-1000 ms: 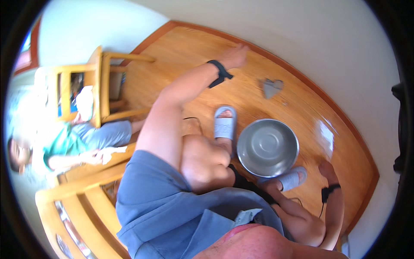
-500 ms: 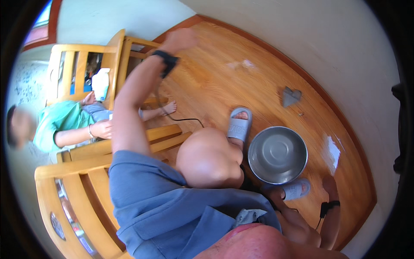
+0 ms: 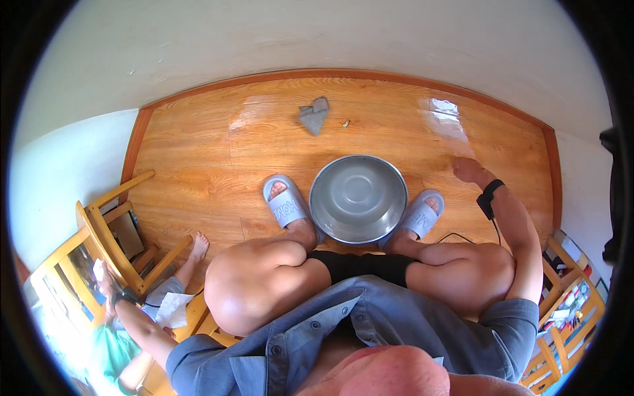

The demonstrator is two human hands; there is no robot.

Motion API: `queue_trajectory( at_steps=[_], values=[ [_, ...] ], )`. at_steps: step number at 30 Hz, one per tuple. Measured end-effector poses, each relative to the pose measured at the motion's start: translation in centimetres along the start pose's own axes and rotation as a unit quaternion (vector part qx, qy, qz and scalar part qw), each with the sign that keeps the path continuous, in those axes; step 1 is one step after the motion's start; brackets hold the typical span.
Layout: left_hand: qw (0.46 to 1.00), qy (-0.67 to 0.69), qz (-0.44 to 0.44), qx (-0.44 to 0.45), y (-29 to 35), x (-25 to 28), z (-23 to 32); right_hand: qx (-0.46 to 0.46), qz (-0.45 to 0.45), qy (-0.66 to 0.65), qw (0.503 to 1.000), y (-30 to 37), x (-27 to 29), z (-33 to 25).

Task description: The person sits cross-legged on a wooden floor and wipes the surface with a cloth and paper towel. They use a metal bowl to hold water and repeatedly dip the cloth to clean different areas of the floor.

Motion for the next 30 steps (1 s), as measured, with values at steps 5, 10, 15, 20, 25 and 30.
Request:
queue_trajectory(
  at_steps=[5, 10, 15, 20, 25, 30],
  values=[
    [0.958, 0.108, -0.234, -0.124, 3.4, -4.7, 9.6, -0.009, 0.139, -0.046, 0.989, -1.6, 3.1, 0.1],
    [0.902, 0.147, -0.353, -0.201, 5.3, -6.7, 14.0, -0.013, 0.1, -0.047, 0.994, -1.9, 2.9, 0.4],
    [0.887, 0.151, -0.379, -0.217, 6.0, -7.1, 15.0, 0.035, 0.067, -0.038, 0.996, -1.6, 1.6, 0.0],
    [0.886, 0.157, -0.379, -0.215, 6.1, -7.3, 14.6, 0.013, 0.074, -0.046, 0.996, -0.7, 0.9, 0.1],
    [0.884, 0.179, -0.38, -0.207, 6.4, -7.2, 14.1, -0.031, 0.075, -0.069, 0.994, 0.3, 1.1, 0.7],
    [0.886, 0.197, -0.371, -0.196, 6.1, -6.7, 13.9, 0.0, 0.072, -0.035, 0.997, 0.2, 0.8, 0.3]
  ],
)
Point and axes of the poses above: each hand's wrist, its own y-axis away from the middle knuckle, its own x-axis out of the back of the hand, z = x × y, the point moved 3 cm from there along -y, towards the middle knuckle, and after that the axes turned 4 degrees about z, right-handed, at the moved point
